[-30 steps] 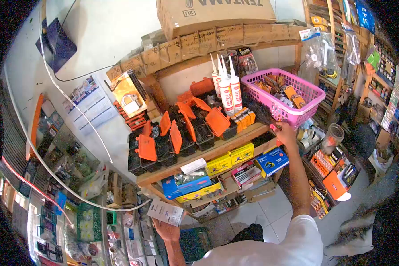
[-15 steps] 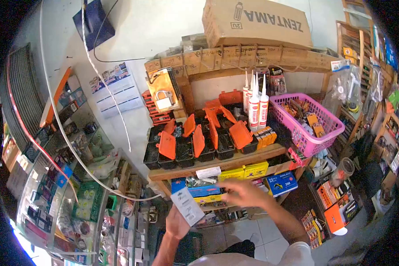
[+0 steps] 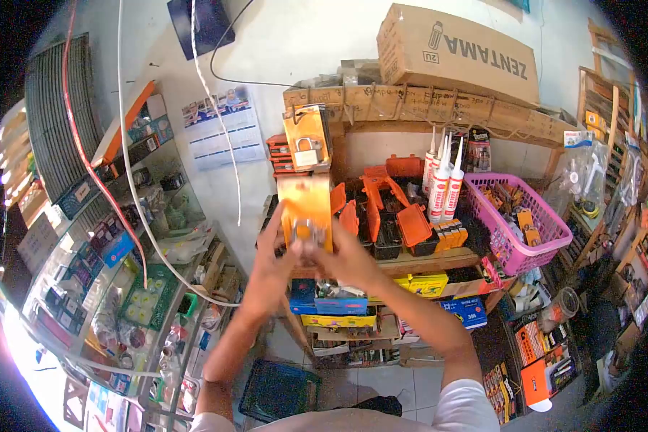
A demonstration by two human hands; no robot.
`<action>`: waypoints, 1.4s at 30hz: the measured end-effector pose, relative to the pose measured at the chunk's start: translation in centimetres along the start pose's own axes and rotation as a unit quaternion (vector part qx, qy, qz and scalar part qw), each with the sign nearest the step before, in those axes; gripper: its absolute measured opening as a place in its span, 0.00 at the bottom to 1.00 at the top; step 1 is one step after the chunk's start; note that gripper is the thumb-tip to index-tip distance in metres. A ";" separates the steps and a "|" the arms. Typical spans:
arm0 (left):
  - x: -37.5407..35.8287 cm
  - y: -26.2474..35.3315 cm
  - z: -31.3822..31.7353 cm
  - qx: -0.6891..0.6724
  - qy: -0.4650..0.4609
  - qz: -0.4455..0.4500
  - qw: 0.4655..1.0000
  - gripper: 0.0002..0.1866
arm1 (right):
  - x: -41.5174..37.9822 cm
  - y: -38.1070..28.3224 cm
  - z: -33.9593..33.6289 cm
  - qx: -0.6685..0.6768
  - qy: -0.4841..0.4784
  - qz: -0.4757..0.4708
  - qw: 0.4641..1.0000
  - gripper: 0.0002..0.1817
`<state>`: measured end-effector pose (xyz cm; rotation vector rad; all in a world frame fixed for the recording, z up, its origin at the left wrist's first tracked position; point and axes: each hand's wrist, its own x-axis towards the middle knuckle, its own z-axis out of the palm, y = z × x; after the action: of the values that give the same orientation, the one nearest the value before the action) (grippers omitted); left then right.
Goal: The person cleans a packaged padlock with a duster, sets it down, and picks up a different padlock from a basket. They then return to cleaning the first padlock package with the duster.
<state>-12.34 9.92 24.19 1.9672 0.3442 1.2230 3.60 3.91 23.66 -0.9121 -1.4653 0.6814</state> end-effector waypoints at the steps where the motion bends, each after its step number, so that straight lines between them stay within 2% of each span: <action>1: 1.3 0.4 -0.7 0.096 -0.012 0.050 0.994 0.37 | 1.4 -1.2 -0.3 0.015 0.019 -0.029 0.999 0.25; 2: 2.6 1.3 -0.9 0.097 -0.009 0.047 0.994 0.37 | 2.6 -2.4 -0.7 0.043 0.014 -0.034 0.998 0.24; 4: 5.0 3.6 -1.0 -0.107 0.036 0.033 0.993 0.34 | 5.2 -3.9 -1.7 0.068 0.005 -0.039 0.997 0.23; 6: 6.2 5.5 -1.4 -0.075 0.047 0.040 0.995 0.33 | 7.3 -4.7 -2.6 -0.019 0.030 -0.088 0.996 0.23; 7: 6.8 6.0 -1.4 -0.044 0.056 0.047 0.996 0.32 | 8.0 -5.3 -2.8 -0.019 0.030 -0.088 0.995 0.23; 9: 8.0 5.5 -1.4 -0.069 0.066 0.065 0.993 0.30 | 8.7 -6.6 -2.8 0.111 0.000 -0.005 0.994 0.21; 10: 8.5 5.4 -1.5 -0.103 0.056 0.048 0.992 0.30 | 8.7 -7.1 -2.4 0.128 0.013 -0.013 0.992 0.20; 11: 8.7 5.4 -1.6 -0.136 0.046 0.030 0.989 0.29 | 8.9 -7.1 -2.5 0.128 0.012 -0.014 0.992 0.20; 17: 8.2 6.0 -1.9 -0.104 0.039 0.024 0.994 0.29 | 8.9 -7.8 -2.8 0.122 -0.015 0.000 0.992 0.19; 21: 8.0 5.9 -1.9 -0.128 0.039 0.015 0.991 0.29 | 8.8 -7.1 -2.3 0.163 -0.016 0.012 0.986 0.19; 24: 8.4 5.0 -2.0 -0.109 0.032 -0.001 0.994 0.29 | 8.9 -5.8 -2.4 0.164 -0.016 0.018 0.986 0.20; 26: 8.4 4.7 -1.9 -0.117 -0.001 -0.052 0.992 0.30 | 8.9 -4.8 -2.5 0.165 -0.002 0.038 0.986 0.19; 27: 8.5 4.4 -1.9 -0.116 0.001 -0.052 0.992 0.30 | 9.0 -4.4 -2.6 0.166 -0.004 0.037 0.985 0.19; 29: 9.0 3.0 -1.7 -0.027 0.001 -0.023 0.999 0.31 | 9.4 -3.5 -2.9 0.130 0.014 0.039 0.991 0.18; 30: 9.6 1.8 -1.8 0.062 -0.005 0.021 0.998 0.32 | 9.9 -2.9 -3.0 0.131 0.013 0.038 0.991 0.18; 34: 11.2 -0.2 -0.6 0.109 -0.007 0.016 0.994 0.33 | 12.1 -1.1 -3.8 0.118 0.079 0.027 0.990 0.16; 36: 11.8 -0.8 0.1 0.104 -0.002 -0.036 0.994 0.35 | 13.3 0.1 -4.4 0.109 0.096 0.018 0.989 0.15; 39: 13.1 -2.8 0.9 0.173 0.015 -0.020 0.985 0.39 | 14.3 1.5 -5.1 0.129 0.138 0.039 0.981 0.14; 42: 14.0 -4.2 1.8 0.163 0.034 0.020 0.986 0.39 | 14.2 3.0 -5.4 0.109 0.182 0.045 0.976 0.12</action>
<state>-3.15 20.04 29.60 2.2200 0.5730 1.3281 9.77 16.98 29.17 -0.8815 -1.0092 0.6845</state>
